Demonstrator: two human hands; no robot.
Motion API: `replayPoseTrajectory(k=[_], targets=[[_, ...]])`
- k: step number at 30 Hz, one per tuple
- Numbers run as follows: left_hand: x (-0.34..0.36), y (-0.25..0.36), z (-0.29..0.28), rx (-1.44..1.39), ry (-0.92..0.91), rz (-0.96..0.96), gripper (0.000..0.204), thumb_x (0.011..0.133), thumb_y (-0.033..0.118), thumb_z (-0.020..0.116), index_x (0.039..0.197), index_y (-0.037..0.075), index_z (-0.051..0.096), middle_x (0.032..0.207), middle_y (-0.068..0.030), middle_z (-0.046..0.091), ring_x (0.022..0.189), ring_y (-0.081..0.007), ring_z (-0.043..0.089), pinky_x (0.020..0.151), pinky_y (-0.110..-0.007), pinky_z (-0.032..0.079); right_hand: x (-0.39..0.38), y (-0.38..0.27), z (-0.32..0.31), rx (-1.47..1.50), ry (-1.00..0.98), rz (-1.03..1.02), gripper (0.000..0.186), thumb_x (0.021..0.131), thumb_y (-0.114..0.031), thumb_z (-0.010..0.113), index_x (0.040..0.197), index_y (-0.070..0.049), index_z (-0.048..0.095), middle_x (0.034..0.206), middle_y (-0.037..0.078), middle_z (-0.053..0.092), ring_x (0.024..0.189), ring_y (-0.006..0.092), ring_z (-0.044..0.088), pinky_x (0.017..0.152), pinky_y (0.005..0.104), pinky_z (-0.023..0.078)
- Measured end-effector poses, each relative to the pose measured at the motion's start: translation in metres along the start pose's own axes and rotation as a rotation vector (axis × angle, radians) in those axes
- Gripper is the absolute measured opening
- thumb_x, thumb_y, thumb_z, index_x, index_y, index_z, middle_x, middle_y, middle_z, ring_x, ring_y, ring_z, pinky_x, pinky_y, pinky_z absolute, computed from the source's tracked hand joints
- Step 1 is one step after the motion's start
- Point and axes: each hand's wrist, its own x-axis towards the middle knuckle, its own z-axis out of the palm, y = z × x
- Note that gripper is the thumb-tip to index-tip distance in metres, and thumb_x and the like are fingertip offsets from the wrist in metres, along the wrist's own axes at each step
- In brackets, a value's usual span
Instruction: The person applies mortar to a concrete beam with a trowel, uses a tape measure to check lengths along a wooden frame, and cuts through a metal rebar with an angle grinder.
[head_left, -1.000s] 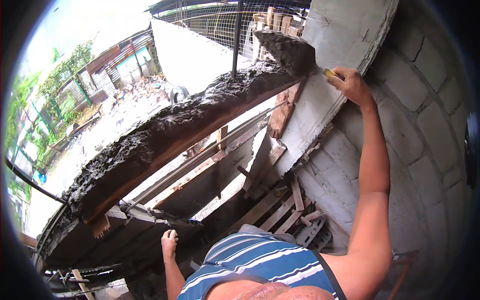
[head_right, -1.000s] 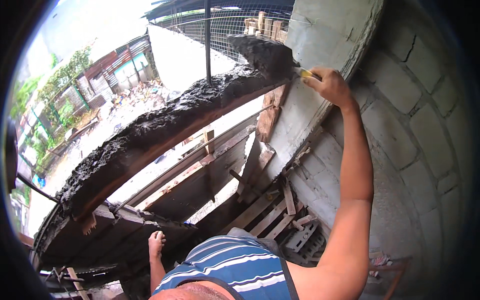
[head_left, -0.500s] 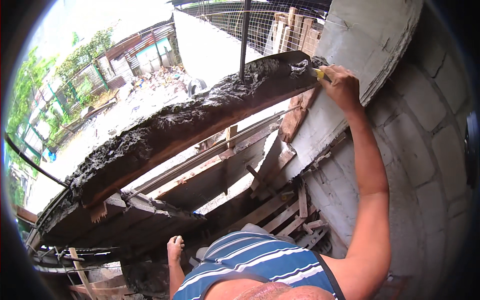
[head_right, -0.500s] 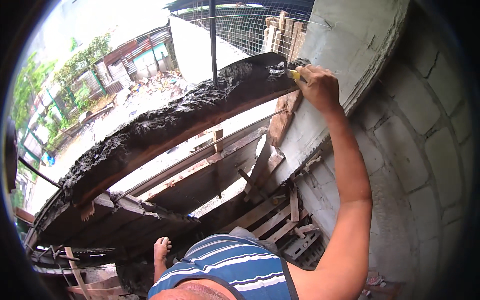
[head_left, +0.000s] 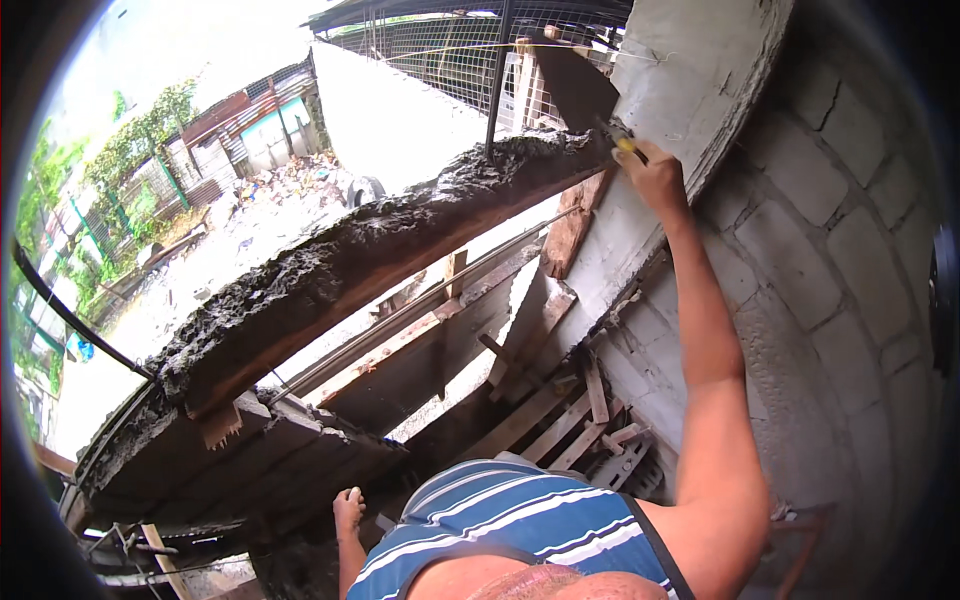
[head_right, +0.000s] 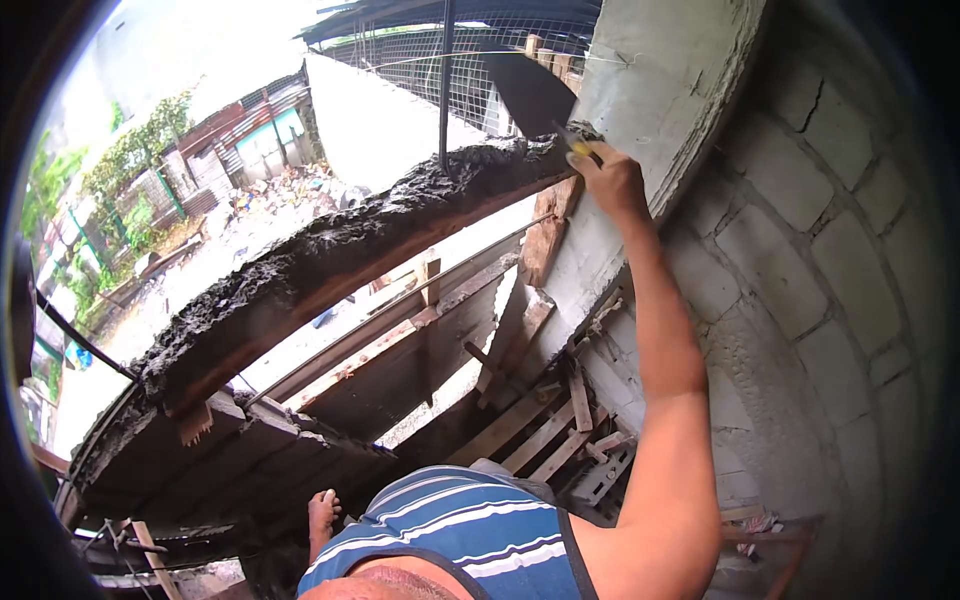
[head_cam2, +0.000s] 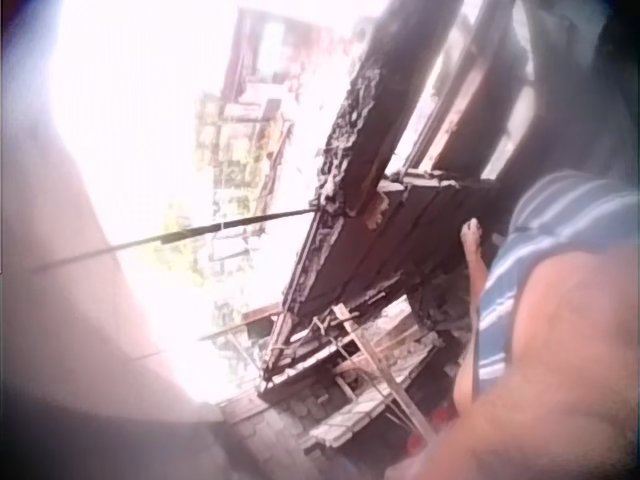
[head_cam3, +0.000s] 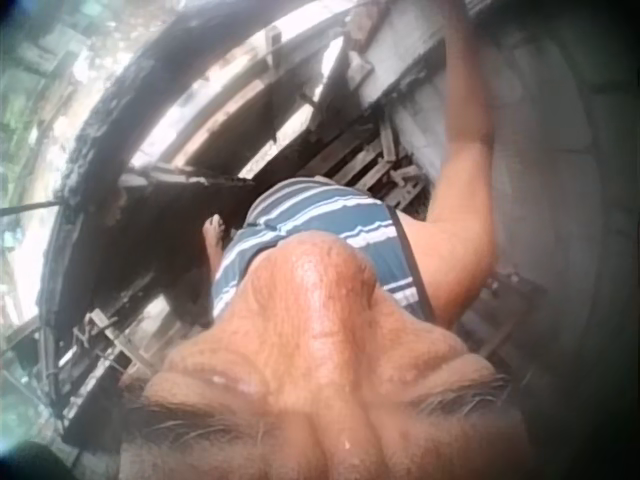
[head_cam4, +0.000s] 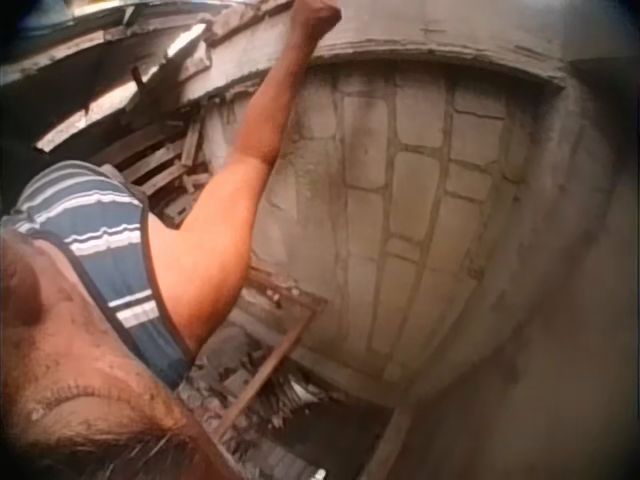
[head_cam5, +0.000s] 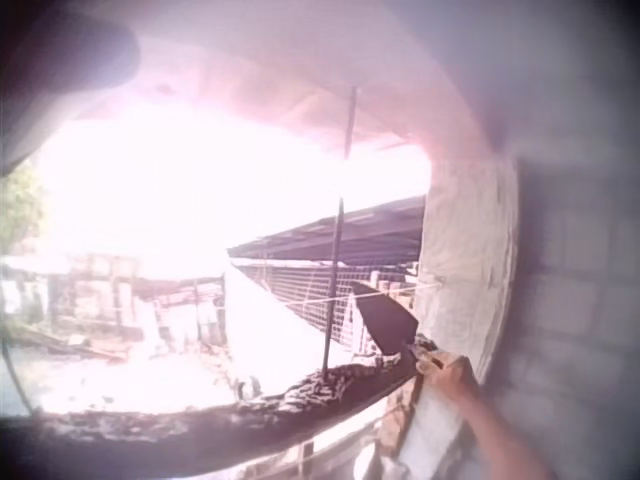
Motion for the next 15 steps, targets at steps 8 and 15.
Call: replayPoseTrajectory(k=[8,15], targets=[[0.017,-0.034,-0.038,0.089,-0.003,-0.048,0.031,0.093,0.028,0.065,0.106,0.000,0.068,0.074,-0.0043,0.065,0.056,-0.0126,0.059,0.048,-0.029,0.044,-0.093,-0.019,-0.019,0.782,-0.412,0.842,0.036,0.103,-0.035,0.058,0.096,-0.001,0.068,0.069,0.003,0.061,0.050,0.0093,0.054,0.045,0.0256,0.045],[0.053,-0.017,-0.036,0.113,-0.039,-0.089,0.031,0.094,0.027,0.064,0.109,0.000,0.066,0.073,-0.0030,0.062,0.053,-0.0117,0.055,0.044,-0.029,0.040,-0.138,-0.093,-0.009,0.681,-0.418,0.821,0.035,0.103,-0.036,0.058,0.108,-0.003,0.069,0.067,0.002,0.061,0.051,0.0084,0.055,0.045,0.0249,0.045]])
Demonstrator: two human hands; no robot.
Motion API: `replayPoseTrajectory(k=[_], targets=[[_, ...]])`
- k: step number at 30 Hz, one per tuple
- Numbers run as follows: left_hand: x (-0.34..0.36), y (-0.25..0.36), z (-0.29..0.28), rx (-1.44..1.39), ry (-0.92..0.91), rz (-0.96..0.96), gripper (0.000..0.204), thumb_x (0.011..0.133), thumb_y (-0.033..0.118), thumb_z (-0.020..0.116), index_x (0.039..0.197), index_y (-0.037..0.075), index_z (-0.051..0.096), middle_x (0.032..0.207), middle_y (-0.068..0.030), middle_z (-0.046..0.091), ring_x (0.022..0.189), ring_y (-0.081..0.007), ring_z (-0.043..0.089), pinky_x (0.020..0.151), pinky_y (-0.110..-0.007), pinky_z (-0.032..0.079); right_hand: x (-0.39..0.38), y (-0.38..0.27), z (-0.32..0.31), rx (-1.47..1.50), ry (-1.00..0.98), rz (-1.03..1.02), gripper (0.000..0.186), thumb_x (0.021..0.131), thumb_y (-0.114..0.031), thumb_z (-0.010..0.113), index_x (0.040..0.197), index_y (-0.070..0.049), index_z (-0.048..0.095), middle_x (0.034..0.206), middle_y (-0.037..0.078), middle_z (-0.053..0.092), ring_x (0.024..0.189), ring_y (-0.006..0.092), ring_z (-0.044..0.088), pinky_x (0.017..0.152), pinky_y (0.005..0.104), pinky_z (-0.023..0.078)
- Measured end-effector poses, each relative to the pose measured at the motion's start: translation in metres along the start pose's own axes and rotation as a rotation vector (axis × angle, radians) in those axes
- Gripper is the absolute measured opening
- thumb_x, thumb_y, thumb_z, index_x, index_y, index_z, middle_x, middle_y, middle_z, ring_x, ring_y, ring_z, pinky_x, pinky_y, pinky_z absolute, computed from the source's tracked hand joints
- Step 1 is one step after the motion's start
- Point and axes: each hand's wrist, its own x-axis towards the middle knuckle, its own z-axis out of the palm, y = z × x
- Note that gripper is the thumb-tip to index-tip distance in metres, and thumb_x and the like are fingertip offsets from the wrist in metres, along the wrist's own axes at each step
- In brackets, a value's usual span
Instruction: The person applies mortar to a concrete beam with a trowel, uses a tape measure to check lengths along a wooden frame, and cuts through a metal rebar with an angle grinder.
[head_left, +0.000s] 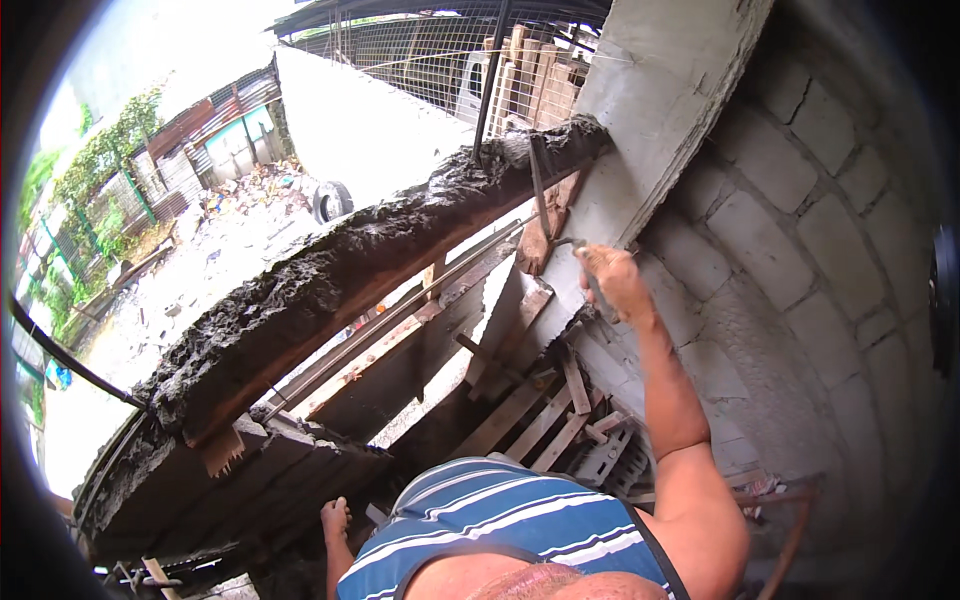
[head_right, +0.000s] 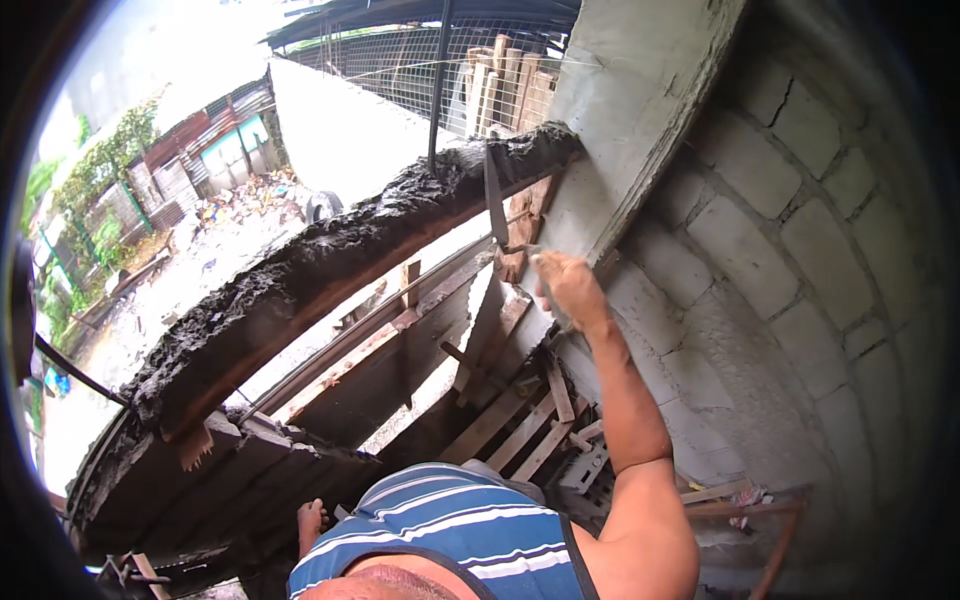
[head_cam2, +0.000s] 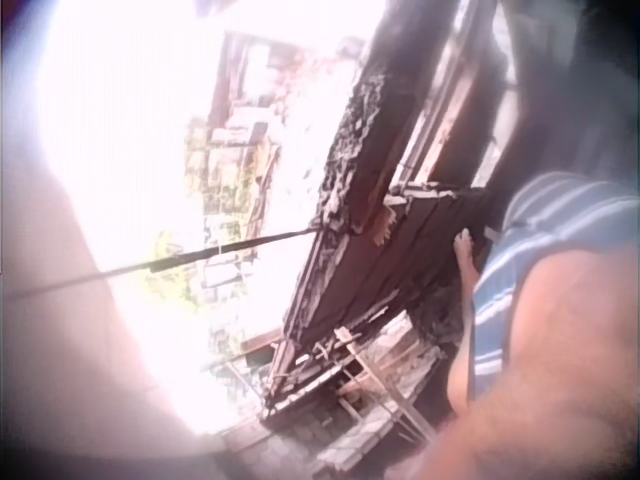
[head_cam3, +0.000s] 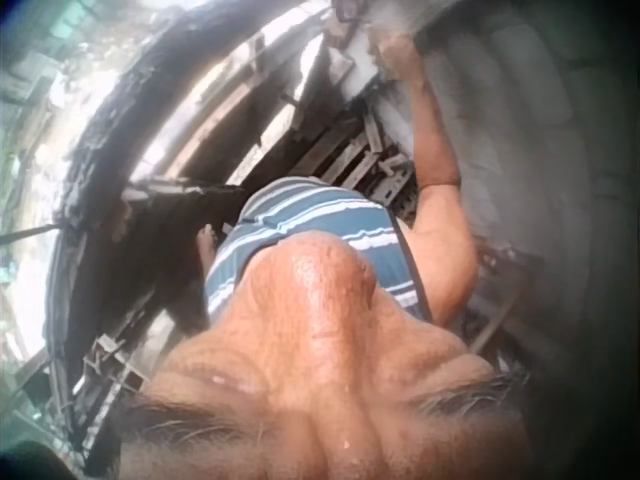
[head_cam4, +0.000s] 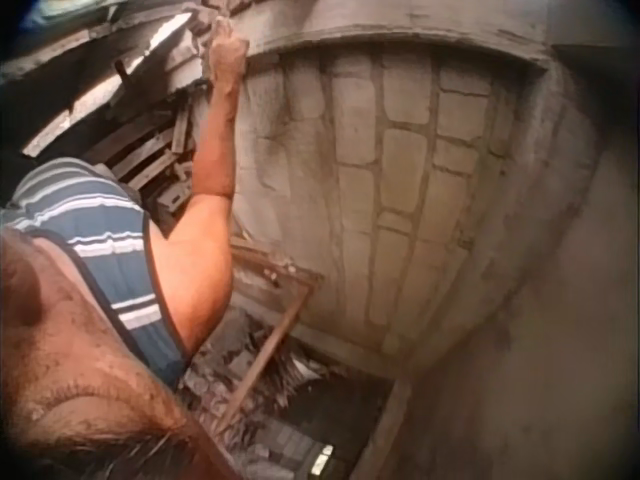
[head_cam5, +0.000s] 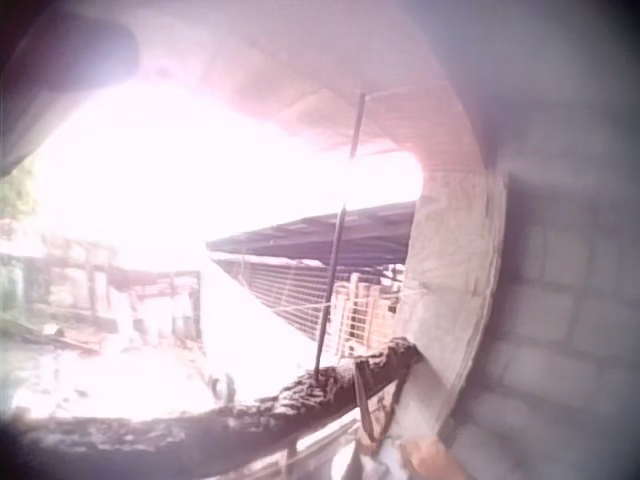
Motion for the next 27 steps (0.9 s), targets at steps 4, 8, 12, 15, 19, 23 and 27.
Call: replayPoseTrajectory(k=[4,8,12,15,19,23,27], targets=[[0.012,0.019,0.014,0.011,-0.050,0.019,0.029,0.095,0.026,0.064,0.108,0.000,0.066,0.073,-0.0028,0.061,0.052,-0.0111,0.055,0.043,-0.027,0.039,-0.032,-0.006,0.036,-0.104,0.007,-0.054,0.037,0.103,-0.036,0.058,0.114,-0.002,0.068,0.067,0.002,0.061,0.051,0.0075,0.054,0.046,0.0255,0.045],[0.020,0.028,0.026,0.018,-0.088,0.041,0.029,0.095,0.025,0.065,0.108,-0.001,0.066,0.073,-0.0027,0.061,0.052,-0.0106,0.054,0.044,-0.027,0.039,-0.052,-0.001,0.079,-0.124,0.043,-0.059,0.038,0.102,-0.033,0.061,0.115,0.002,0.067,0.073,0.010,0.067,0.058,0.0165,0.064,0.051,0.0320,0.050],[0.017,0.034,0.039,0.009,-0.122,0.048,0.028,0.095,0.024,0.066,0.106,-0.001,0.066,0.074,-0.0034,0.062,0.053,-0.0103,0.055,0.045,-0.027,0.040,-0.075,-0.005,0.117,-0.338,0.169,-0.336,0.036,0.097,-0.025,0.067,0.111,0.008,0.066,0.089,0.029,0.068,0.082,0.0433,0.071,0.067,0.0431,0.056],[0.022,0.026,0.046,0.039,-0.131,0.070,0.028,0.094,0.025,0.067,0.104,-0.001,0.067,0.074,-0.0040,0.064,0.054,-0.0103,0.056,0.046,-0.027,0.042,-0.076,0.007,0.128,-0.329,0.145,-0.495,0.033,0.095,-0.022,0.069,0.111,0.008,0.067,0.089,0.028,0.069,0.082,0.0427,0.071,0.068,0.0430,0.057],[0.024,0.006,0.051,0.077,-0.104,0.091,0.030,0.093,0.024,0.069,0.106,-0.003,0.068,0.075,-0.0058,0.066,0.058,-0.0122,0.060,0.051,-0.029,0.047,-0.072,0.000,0.121,-0.300,0.100,-0.651,0.029,0.091,-0.019,0.074,0.107,0.005,0.070,0.091,0.024,0.072,0.083,0.0378,0.072,0.072,0.0411,0.057],[0.016,-0.015,0.042,0.088,-0.057,0.086,0.032,0.092,0.024,0.068,0.107,-0.004,0.068,0.075,-0.0063,0.066,0.059,-0.0128,0.060,0.053,-0.030,0.048,-0.056,-0.047,0.049,-0.420,0.080,-0.691,0.022,0.083,-0.013,0.079,0.100,-0.002,0.073,0.093,0.016,0.075,0.084,0.0247,0.074,0.072,0.0370,0.057],[-0.005,-0.039,0.025,-0.045,0.022,0.030,0.032,0.092,0.024,0.066,0.106,-0.005,0.068,0.073,-0.0064,0.065,0.058,-0.0129,0.060,0.051,-0.030,0.047,-0.042,-0.089,-0.059,-0.841,0.316,-0.608,0.022,0.084,-0.016,0.078,0.098,-0.001,0.068,0.090,0.020,0.072,0.082,0.0332,0.072,0.071,0.0432,0.055]])
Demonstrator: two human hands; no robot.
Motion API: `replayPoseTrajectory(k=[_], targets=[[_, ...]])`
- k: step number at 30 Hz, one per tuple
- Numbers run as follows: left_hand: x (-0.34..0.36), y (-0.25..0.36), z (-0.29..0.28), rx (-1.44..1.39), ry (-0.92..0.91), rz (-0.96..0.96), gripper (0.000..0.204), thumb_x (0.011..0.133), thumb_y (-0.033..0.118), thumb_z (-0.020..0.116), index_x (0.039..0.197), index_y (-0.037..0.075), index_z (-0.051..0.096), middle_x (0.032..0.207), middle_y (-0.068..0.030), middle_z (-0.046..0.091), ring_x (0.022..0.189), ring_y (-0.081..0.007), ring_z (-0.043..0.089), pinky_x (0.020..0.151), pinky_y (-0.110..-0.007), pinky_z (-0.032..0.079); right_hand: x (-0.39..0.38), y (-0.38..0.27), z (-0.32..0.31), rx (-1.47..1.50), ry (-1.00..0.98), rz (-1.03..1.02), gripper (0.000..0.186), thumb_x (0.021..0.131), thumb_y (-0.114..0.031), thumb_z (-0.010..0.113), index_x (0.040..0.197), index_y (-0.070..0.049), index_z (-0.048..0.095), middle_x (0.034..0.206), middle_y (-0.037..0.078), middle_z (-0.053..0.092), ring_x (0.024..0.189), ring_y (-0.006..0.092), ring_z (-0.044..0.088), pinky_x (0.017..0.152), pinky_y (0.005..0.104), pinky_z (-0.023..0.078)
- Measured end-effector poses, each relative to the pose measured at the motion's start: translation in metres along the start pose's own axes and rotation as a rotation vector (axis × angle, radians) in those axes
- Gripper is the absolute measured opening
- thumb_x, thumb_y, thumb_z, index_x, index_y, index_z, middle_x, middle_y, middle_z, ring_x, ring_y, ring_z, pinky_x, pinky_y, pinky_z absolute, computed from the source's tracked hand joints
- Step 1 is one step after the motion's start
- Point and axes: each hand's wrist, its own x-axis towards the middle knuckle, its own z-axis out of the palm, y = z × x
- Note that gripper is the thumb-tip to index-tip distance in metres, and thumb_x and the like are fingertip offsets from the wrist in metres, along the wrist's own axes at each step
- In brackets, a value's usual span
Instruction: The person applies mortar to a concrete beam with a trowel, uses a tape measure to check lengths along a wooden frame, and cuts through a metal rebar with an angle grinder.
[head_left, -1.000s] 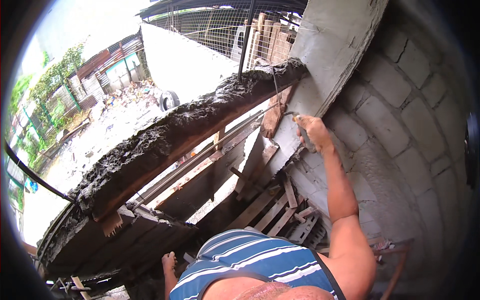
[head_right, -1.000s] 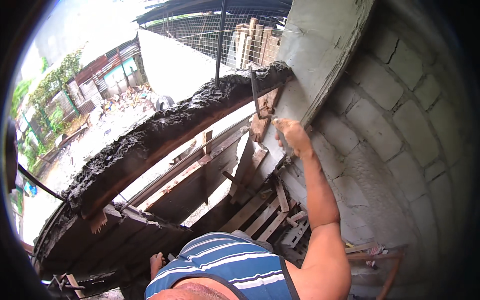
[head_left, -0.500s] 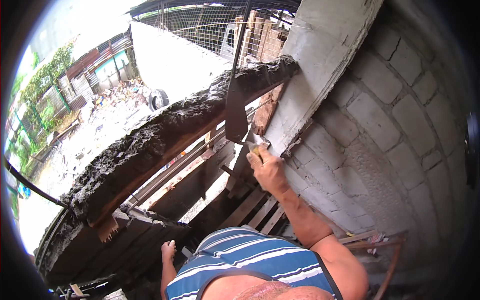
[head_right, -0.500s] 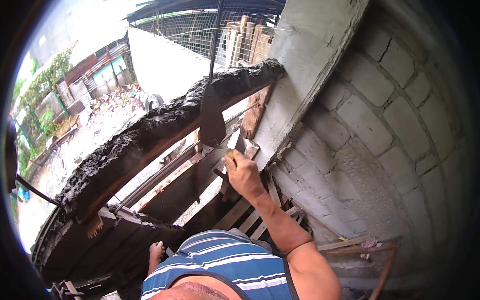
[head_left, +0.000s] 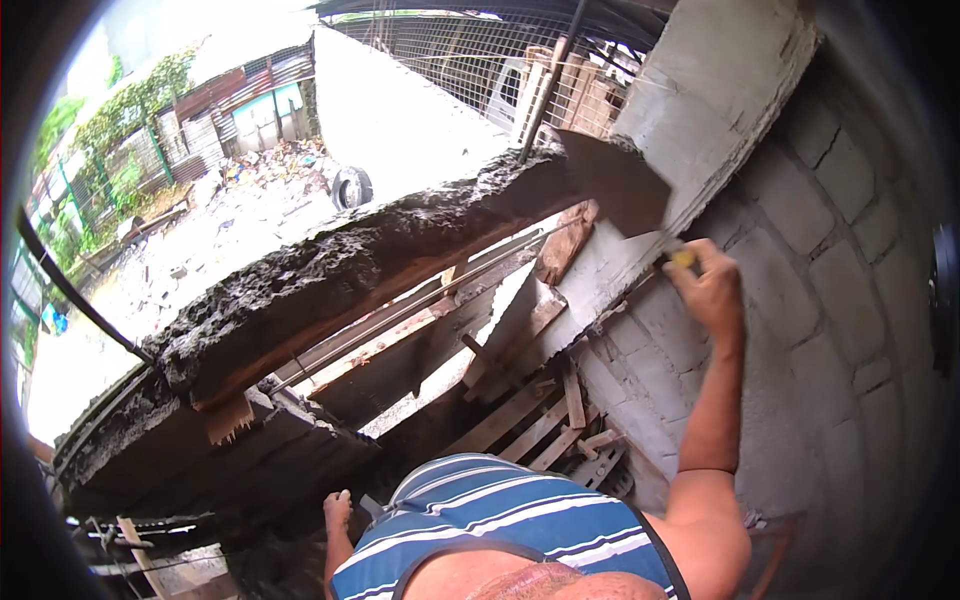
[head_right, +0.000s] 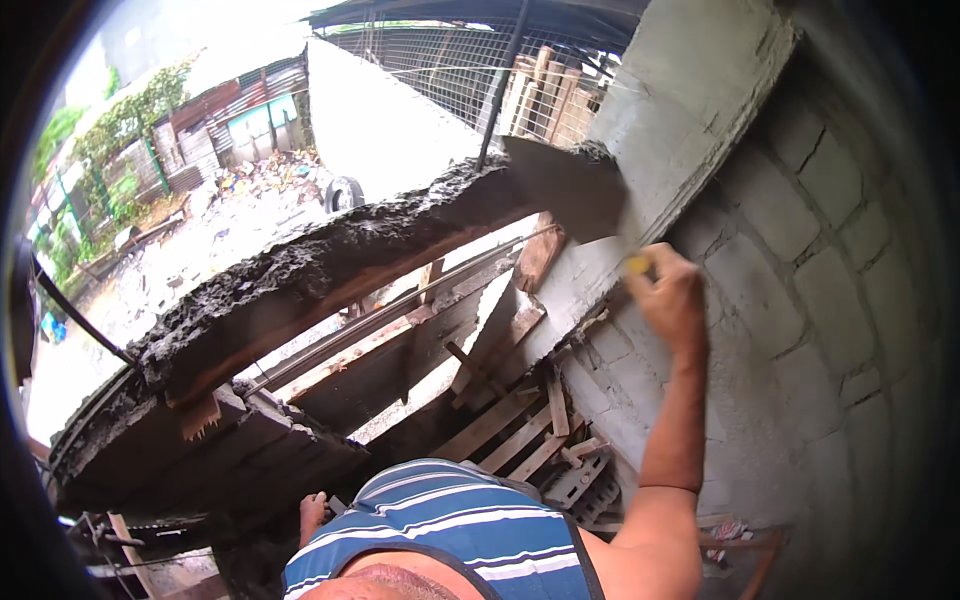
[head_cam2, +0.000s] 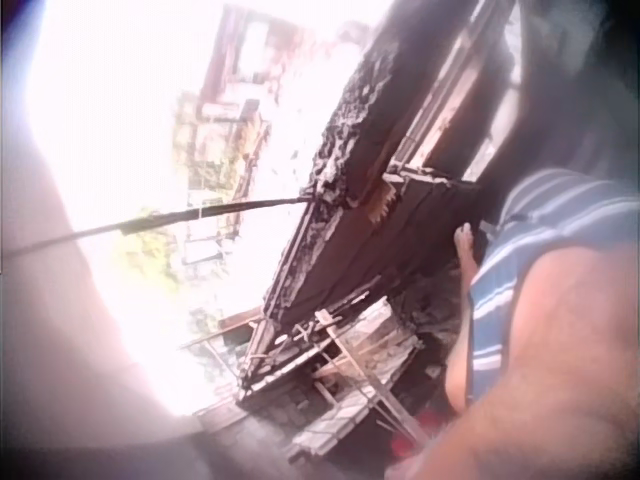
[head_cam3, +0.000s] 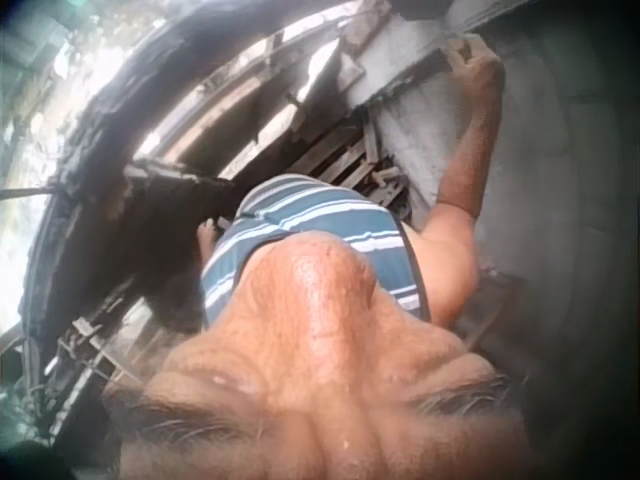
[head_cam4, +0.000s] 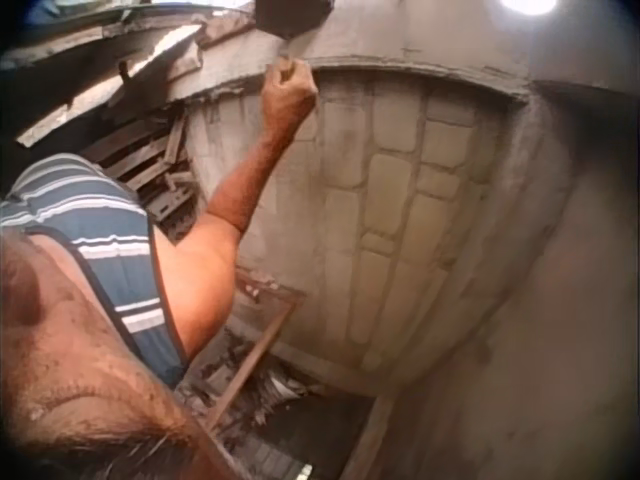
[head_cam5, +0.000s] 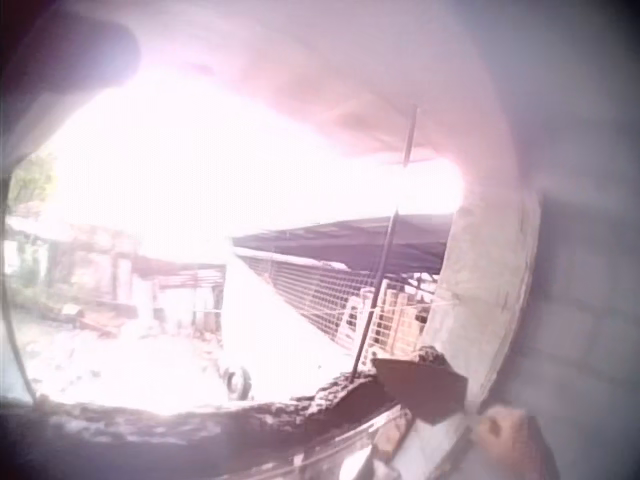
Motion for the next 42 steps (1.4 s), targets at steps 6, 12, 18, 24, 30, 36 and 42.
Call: replayPoseTrajectory(k=[6,12,18,24,30,36,42], targets=[[-0.021,-0.009,-0.014,0.170,-0.017,-0.013,0.033,0.091,0.026,0.065,0.106,-0.004,0.068,0.071,-0.0069,0.064,0.057,-0.0132,0.059,0.051,-0.030,0.046,0.107,0.066,-0.005,-0.431,0.067,-0.088,0.020,0.089,-0.020,0.066,0.104,-0.007,0.064,0.103,0.019,0.069,0.096,0.0426,0.066,0.079,0.0499,0.053],[-0.005,-0.012,-0.006,0.020,0.041,-0.035,0.032,0.092,0.025,0.064,0.107,-0.003,0.067,0.073,-0.0063,0.063,0.055,-0.0133,0.057,0.051,-0.031,0.045,0.208,0.075,0.083,-0.801,-0.132,-0.131,0.018,0.093,-0.016,0.056,0.100,-0.013,0.073,0.103,0.011,0.073,0.098,0.0301,0.073,0.082,0.0442,0.059],[-0.023,-0.001,-0.009,-0.064,0.111,0.014,0.029,0.093,0.025,0.064,0.105,-0.001,0.068,0.074,-0.0053,0.062,0.055,-0.0138,0.055,0.049,-0.031,0.043,0.214,0.024,0.081,-0.883,-0.230,-0.342,0.019,0.088,-0.012,0.058,0.096,-0.012,0.075,0.101,0.009,0.075,0.096,0.0271,0.073,0.083,0.0424,0.059],[-0.066,-0.036,-0.030,0.205,0.053,-0.087,0.032,0.092,0.029,0.064,0.102,-0.001,0.069,0.073,-0.0064,0.064,0.055,-0.0156,0.059,0.050,-0.033,0.045,0.201,-0.037,0.066,-0.615,-0.223,-0.506,0.020,0.085,-0.011,0.056,0.095,-0.011,0.073,0.093,0.014,0.073,0.092,0.0329,0.072,0.083,0.0442,0.058],[-0.072,-0.044,-0.020,0.372,0.195,0.062,0.055,0.085,0.047,0.060,0.100,-0.006,0.071,0.103,-0.0311,0.069,0.104,-0.0483,0.064,0.092,-0.053,0.048,0.222,0.082,0.119,-0.509,0.096,-0.870,0.016,0.089,-0.018,0.059,0.084,-0.007,0.069,0.083,0.019,0.068,0.076,0.0374,0.066,0.069,0.0507,0.050],[-0.051,-0.059,0.002,0.282,0.290,-0.033,0.057,0.090,0.048,0.061,0.117,-0.001,0.069,0.128,-0.0265,0.064,0.124,-0.0402,0.059,0.104,-0.049,0.047,0.266,0.130,0.144,0.018,-0.101,-0.824,0.025,0.087,-0.005,0.062,0.112,0.000,0.063,0.103,0.018,0.061,0.093,0.0337,0.058,0.090,0.0433,0.045],[-0.086,-0.038,-0.005,0.175,0.343,-0.100,0.056,0.090,0.047,0.061,0.118,-0.001,0.069,0.127,-0.0255,0.065,0.122,-0.0393,0.060,0.103,-0.048,0.048,0.304,0.127,0.179,0.120,-0.305,-0.715,0.027,0.090,-0.007,0.061,0.116,0.000,0.062,0.107,0.014,0.060,0.096,0.0278,0.058,0.092,0.0403,0.046]])
